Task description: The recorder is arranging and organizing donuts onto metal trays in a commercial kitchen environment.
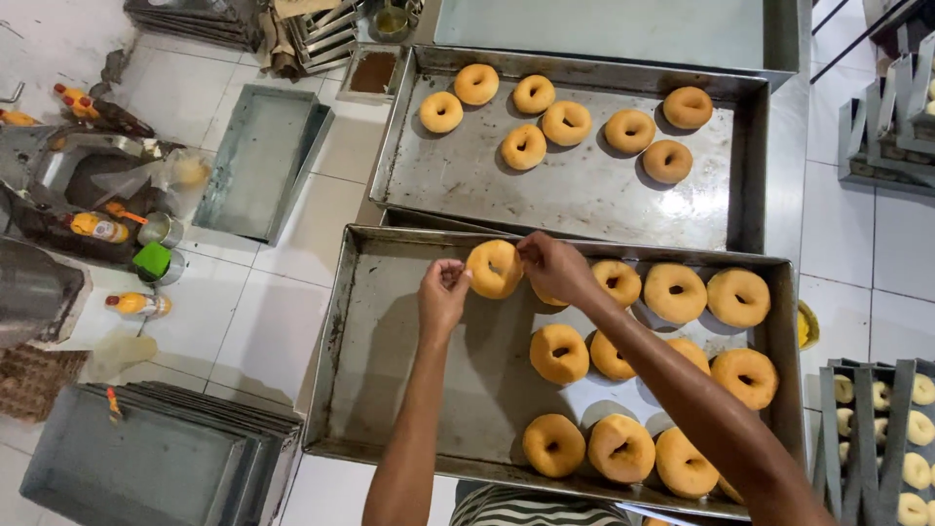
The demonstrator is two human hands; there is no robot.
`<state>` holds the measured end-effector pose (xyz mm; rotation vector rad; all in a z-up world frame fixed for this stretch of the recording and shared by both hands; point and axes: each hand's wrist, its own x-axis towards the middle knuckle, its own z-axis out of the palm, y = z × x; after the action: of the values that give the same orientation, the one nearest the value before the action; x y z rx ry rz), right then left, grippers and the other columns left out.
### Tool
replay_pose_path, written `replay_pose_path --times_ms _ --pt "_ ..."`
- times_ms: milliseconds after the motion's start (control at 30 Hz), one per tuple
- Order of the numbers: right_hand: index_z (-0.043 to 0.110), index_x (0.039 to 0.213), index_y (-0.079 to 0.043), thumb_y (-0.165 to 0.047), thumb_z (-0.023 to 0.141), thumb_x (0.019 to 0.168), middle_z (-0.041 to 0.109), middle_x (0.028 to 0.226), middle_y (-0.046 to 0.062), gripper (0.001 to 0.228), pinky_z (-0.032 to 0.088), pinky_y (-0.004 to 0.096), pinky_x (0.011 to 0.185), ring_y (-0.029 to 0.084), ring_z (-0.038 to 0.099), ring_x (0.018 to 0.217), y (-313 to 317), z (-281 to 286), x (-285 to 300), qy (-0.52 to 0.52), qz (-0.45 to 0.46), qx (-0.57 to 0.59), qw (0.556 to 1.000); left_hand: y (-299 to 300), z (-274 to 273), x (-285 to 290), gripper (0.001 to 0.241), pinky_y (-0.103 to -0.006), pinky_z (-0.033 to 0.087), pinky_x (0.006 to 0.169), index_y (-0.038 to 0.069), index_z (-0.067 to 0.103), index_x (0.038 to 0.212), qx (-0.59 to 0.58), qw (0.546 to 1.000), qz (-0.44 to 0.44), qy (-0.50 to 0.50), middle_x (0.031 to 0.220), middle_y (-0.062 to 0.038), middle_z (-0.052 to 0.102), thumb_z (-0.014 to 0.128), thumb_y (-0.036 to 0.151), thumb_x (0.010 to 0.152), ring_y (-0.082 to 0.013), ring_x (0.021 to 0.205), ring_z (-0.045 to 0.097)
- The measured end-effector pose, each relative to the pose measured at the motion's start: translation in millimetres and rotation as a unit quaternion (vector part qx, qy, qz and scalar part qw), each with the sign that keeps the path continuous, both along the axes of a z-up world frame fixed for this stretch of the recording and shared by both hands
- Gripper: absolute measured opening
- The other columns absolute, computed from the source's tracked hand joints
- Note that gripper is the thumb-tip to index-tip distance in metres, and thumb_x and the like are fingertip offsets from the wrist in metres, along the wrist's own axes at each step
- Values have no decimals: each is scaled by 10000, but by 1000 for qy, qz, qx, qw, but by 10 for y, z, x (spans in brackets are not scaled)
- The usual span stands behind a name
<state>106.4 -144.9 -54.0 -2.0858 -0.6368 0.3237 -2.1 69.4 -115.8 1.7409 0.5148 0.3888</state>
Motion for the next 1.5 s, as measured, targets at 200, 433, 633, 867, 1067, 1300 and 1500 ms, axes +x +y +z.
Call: replay_pose_path --times_ms 200,433,633,867,1067,1300,1500 --pt "654 1120 -136 -209 666 863 751 874 115 268 507 532 773 373 675 916 148 86 -159 -106 -3 -183 977 -58 -99 -68 239 -320 583 802 25 669 1051 -2 999 -4 48 971 -56 737 759 203 919 -158 885 712" --pt "633 1112 -107 -198 639 886 735 846 92 244 471 507 771 339 657 931 154 69 -225 -188 19 -212 959 -125 77 -54 268 -349 589 788 33 663 1053 31 990 9 136 963 -73 759 769 222 896 -186 880 733" --pt "660 1048 -100 -215 675 854 734 994 99 226 464 459 818 322 630 1022 135 294 -283 -266 18 -214 940 -119 141 -100 308 -374 596 764 41 698 1121 72 983 -15 168 968 -81 775 730 259 905 -213 879 759" --pt "623 1160 -84 -297 798 720 681 1024 100 519 428 454 842 305 591 1040 123 453 -441 -252 53 -242 936 -171 254 -97 333 -392 585 794 24 749 1067 116 975 -27 189 978 -115 785 732 312 901 -261 897 762" --pt "610 1202 -103 -292 815 722 670 1048 84 556 418 450 859 292 586 1055 110 371 -437 -263 48 -237 934 -172 197 -93 352 -388 586 791 29 755 1067 125 975 -30 183 970 -109 787 735 343 910 -252 894 762" --pt "633 1189 -100 -292 812 696 680 1055 93 559 427 442 852 295 592 1057 85 350 -426 -283 33 -212 935 -149 220 -104 352 -380 594 770 35 756 1074 102 980 -25 170 951 -96 794 727 345 909 -230 866 768" --pt "716 1063 -134 -272 769 824 702 1016 61 281 446 445 859 299 591 1011 -163 345 -313 -245 -22 -182 952 -127 223 -135 364 -377 587 773 41 754 1077 98 972 -31 213 945 -96 788 718 372 928 -237 853 764"
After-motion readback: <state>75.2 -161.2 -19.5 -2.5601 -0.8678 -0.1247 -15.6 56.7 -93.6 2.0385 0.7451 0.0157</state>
